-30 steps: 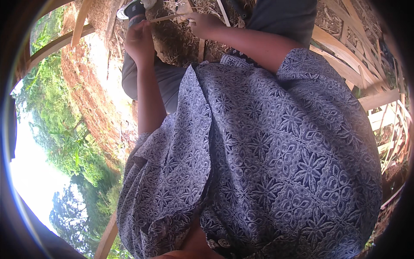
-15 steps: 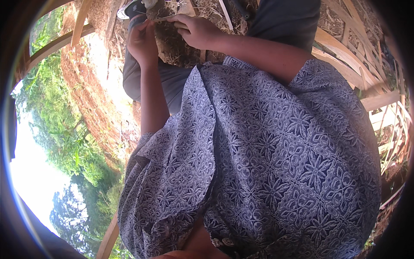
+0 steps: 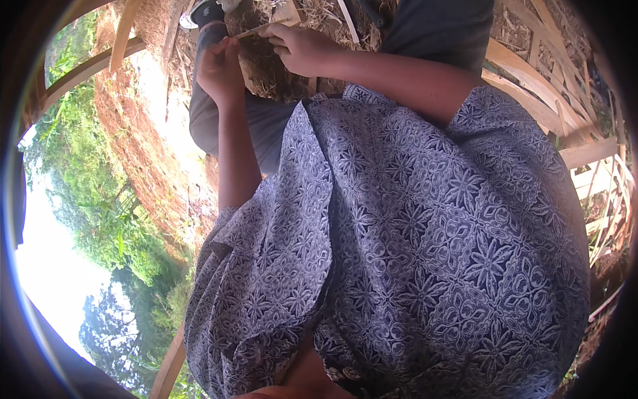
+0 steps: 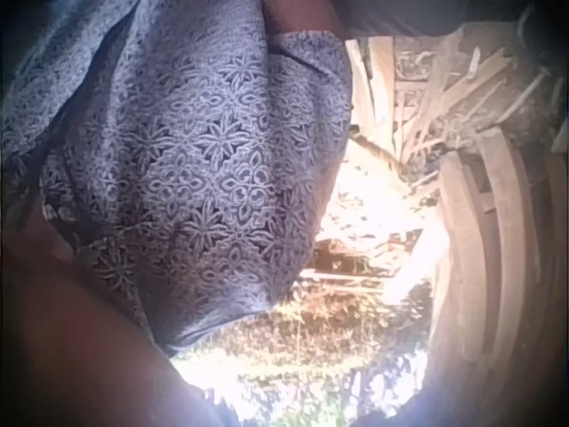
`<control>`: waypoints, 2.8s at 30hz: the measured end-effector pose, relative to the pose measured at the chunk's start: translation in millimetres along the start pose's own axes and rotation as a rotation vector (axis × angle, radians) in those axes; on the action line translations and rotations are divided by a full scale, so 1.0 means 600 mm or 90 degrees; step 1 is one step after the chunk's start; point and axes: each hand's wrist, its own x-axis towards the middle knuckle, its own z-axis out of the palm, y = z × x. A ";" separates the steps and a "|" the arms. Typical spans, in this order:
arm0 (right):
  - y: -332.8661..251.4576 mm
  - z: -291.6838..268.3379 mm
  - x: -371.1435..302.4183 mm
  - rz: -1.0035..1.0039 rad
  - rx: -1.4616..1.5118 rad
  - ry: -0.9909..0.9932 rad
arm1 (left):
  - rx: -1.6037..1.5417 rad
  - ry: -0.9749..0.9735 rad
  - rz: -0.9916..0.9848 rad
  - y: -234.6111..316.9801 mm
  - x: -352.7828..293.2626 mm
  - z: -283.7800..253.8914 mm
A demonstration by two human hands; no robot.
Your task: The person sits on the ground and uses a knife to shave thin strips from a small piece of wood held between their legs. They repeatedly scrape the blade along the wood to produce fine shavings, occasionally adjusting the wood's position.
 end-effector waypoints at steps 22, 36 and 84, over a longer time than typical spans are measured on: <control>-0.002 -0.039 0.005 0.285 -0.181 -0.253 | 0.017 -0.013 -0.006 0.005 -0.003 0.000; 0.016 -0.027 -0.016 0.079 -0.146 -0.119 | 0.011 -0.017 0.000 0.010 -0.008 -0.001; -0.014 -0.013 0.034 -0.026 -0.101 -0.058 | -0.069 0.004 -0.115 0.009 -0.004 -0.022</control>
